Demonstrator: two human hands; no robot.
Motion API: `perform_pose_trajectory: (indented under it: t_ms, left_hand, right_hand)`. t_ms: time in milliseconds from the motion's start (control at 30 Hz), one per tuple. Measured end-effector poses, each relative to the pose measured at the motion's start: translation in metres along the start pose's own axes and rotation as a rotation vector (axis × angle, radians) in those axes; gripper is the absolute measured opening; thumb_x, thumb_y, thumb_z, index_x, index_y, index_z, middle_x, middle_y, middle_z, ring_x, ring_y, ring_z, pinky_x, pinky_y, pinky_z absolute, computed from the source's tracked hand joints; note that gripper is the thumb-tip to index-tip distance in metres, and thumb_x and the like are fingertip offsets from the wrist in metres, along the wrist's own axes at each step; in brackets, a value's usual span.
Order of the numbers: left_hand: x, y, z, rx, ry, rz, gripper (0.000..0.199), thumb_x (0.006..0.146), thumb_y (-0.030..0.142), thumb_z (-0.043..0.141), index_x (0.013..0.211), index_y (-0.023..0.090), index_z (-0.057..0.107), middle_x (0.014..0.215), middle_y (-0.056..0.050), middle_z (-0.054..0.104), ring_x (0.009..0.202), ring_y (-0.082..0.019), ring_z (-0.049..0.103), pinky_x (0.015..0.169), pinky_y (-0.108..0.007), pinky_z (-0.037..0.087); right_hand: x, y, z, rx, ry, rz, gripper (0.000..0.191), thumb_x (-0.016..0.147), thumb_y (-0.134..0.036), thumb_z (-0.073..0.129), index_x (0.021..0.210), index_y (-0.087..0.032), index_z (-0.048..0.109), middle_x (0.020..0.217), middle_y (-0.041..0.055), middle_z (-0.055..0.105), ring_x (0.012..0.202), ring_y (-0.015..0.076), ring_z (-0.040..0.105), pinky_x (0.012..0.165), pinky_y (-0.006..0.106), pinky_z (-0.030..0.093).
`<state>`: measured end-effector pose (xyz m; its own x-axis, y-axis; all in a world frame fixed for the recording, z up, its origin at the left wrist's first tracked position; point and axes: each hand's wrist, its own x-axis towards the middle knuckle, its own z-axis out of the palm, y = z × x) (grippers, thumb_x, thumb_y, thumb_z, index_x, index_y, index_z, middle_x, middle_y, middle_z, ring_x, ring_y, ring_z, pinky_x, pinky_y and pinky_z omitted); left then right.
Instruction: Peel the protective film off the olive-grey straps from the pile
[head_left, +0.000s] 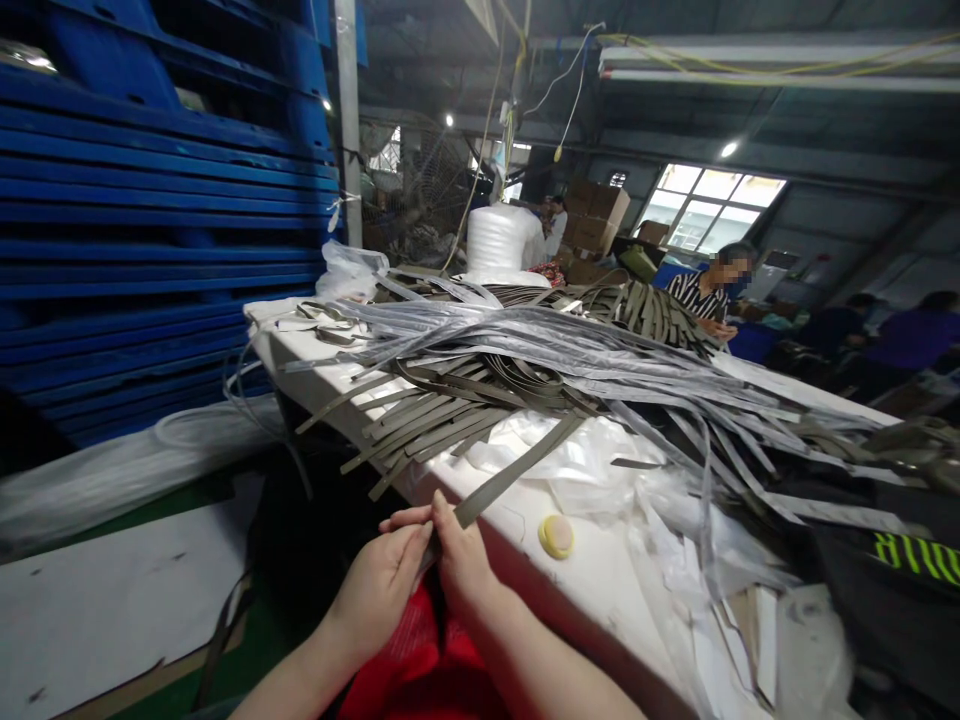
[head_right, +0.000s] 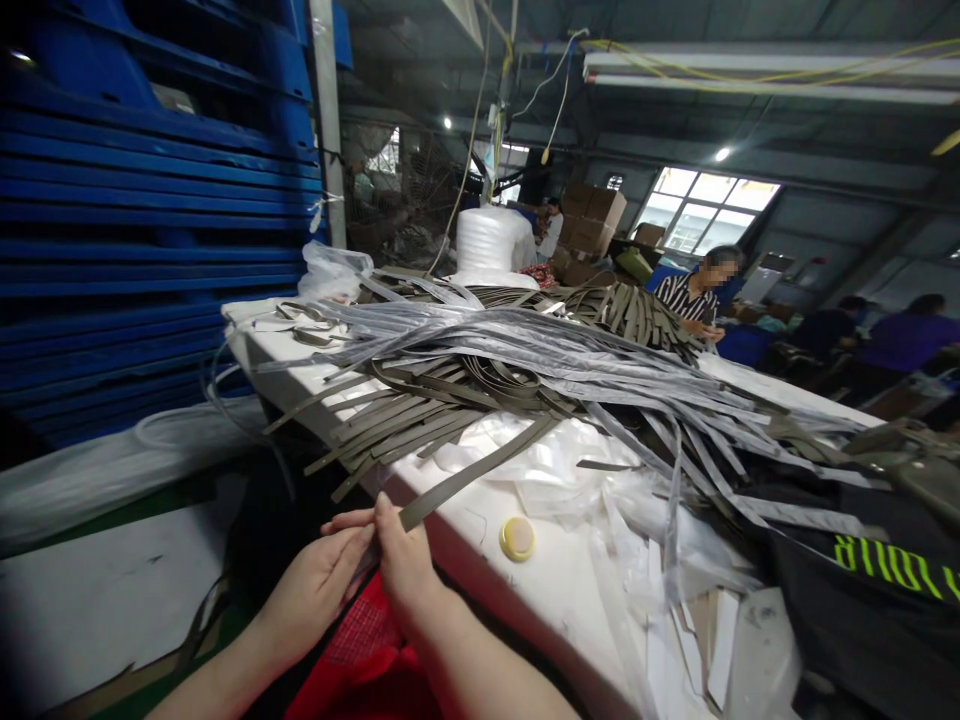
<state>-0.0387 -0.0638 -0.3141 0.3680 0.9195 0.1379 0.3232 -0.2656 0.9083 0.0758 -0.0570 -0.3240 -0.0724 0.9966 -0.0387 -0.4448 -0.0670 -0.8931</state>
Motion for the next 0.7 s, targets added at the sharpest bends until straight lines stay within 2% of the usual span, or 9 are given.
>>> perform_pose_trajectory:
  t_ms: [133, 300, 367, 433, 567, 633, 700]
  left_hand:
    - [0.003, -0.003, 0.005, -0.034, -0.033, -0.014, 0.048, 0.097, 0.050, 0.034, 0.069, 0.018, 0.058, 0.060, -0.003, 0.060, 0.054, -0.017, 0.054, 0.055, -0.025, 0.043]
    - [-0.004, -0.008, 0.006, -0.015, -0.003, -0.051, 0.050, 0.095, 0.053, 0.036, 0.064, 0.020, 0.055, 0.054, 0.000, 0.054, 0.051, -0.015, 0.050, 0.047, -0.023, 0.038]
    - [-0.001, -0.004, 0.008, -0.006, 0.018, -0.033, 0.051, 0.095, 0.053, 0.036, 0.064, 0.019, 0.057, 0.056, -0.001, 0.057, 0.053, -0.016, 0.052, 0.050, -0.024, 0.040]
    - [0.004, 0.000, 0.011, -0.013, 0.039, -0.019, 0.051, 0.095, 0.054, 0.036, 0.065, 0.019, 0.058, 0.059, -0.003, 0.060, 0.055, -0.016, 0.055, 0.053, -0.024, 0.043]
    - [0.007, 0.002, 0.016, -0.049, 0.019, -0.045, 0.053, 0.094, 0.058, 0.035, 0.063, 0.019, 0.053, 0.054, -0.002, 0.056, 0.050, -0.016, 0.053, 0.051, -0.024, 0.043]
    - [0.004, -0.001, 0.016, -0.038, 0.006, -0.059, 0.054, 0.094, 0.059, 0.034, 0.062, 0.020, 0.052, 0.051, 0.000, 0.052, 0.048, -0.015, 0.049, 0.048, -0.023, 0.041]
    - [0.002, -0.001, 0.013, -0.014, 0.002, -0.052, 0.055, 0.094, 0.059, 0.034, 0.062, 0.020, 0.054, 0.052, 0.001, 0.050, 0.047, -0.014, 0.047, 0.046, -0.023, 0.040]
  right_hand:
    - [-0.002, -0.002, -0.007, -0.062, 0.016, -0.006, 0.056, 0.082, -0.067, 0.057, 0.082, -0.016, 0.080, 0.086, 0.0110, 0.076, 0.081, 0.0243, 0.070, 0.081, 0.036, 0.053]
    - [0.015, -0.028, -0.030, 0.061, 0.210, -0.034, 0.055, 0.076, -0.068, 0.063, 0.071, -0.015, 0.078, 0.079, 0.0115, 0.076, 0.073, 0.0217, 0.067, 0.077, 0.033, 0.052]
    - [0.016, -0.028, -0.029, 0.067, 0.170, -0.032, 0.058, 0.076, -0.070, 0.061, 0.071, -0.015, 0.078, 0.080, 0.0120, 0.076, 0.073, 0.0217, 0.068, 0.078, 0.034, 0.052]
    - [0.011, -0.020, -0.022, 0.037, 0.078, -0.003, 0.060, 0.080, -0.071, 0.056, 0.077, -0.015, 0.079, 0.084, 0.0118, 0.076, 0.076, 0.0221, 0.069, 0.078, 0.034, 0.053]
    - [0.000, -0.005, -0.016, -0.036, -0.065, 0.104, 0.062, 0.082, -0.070, 0.053, 0.085, -0.014, 0.079, 0.072, 0.0090, 0.073, 0.062, 0.0204, 0.066, 0.063, 0.032, 0.053]
    - [0.003, -0.011, -0.023, 0.020, -0.028, 0.093, 0.057, 0.082, -0.066, 0.056, 0.080, -0.014, 0.079, 0.067, 0.0080, 0.072, 0.061, 0.0194, 0.065, 0.064, 0.031, 0.052]
    - [0.012, -0.030, -0.035, 0.122, 0.106, 0.010, 0.049, 0.082, -0.061, 0.061, 0.073, -0.015, 0.077, 0.070, 0.0079, 0.073, 0.066, 0.0182, 0.065, 0.070, 0.030, 0.052]
